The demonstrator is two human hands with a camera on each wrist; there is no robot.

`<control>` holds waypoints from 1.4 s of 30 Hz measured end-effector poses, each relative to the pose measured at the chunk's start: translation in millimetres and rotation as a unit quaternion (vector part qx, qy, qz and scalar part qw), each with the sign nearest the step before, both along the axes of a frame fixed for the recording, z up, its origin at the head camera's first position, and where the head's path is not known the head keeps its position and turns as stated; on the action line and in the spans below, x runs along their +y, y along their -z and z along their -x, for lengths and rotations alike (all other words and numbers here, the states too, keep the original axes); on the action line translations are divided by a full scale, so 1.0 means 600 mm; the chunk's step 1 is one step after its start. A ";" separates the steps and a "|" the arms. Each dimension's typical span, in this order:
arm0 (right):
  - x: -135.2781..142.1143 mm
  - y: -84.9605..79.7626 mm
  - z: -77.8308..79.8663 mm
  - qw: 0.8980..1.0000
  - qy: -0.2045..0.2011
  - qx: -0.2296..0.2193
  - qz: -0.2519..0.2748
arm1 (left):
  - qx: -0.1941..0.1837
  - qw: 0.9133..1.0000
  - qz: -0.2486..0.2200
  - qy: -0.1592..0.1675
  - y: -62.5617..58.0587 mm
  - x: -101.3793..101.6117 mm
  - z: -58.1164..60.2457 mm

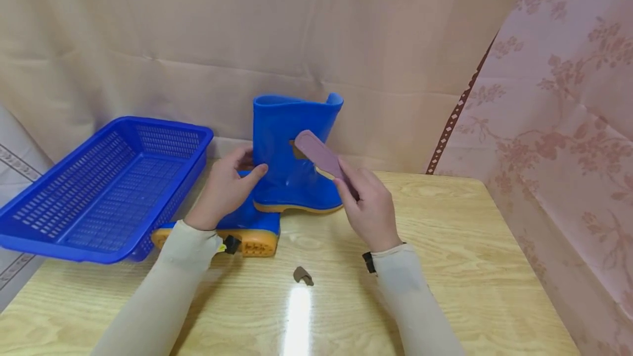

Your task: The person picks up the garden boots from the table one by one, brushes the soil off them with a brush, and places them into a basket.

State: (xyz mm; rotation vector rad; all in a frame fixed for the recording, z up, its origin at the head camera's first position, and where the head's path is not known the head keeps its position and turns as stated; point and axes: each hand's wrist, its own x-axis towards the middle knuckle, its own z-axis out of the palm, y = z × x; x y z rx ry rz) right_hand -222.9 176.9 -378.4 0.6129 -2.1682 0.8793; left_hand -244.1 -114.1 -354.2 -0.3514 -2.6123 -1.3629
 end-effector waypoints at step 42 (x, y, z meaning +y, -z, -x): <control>0.001 0.005 0.002 1.000 -0.020 -0.015 0.001 | 0.027 0.999 0.025 0.017 -0.004 -0.001 -0.004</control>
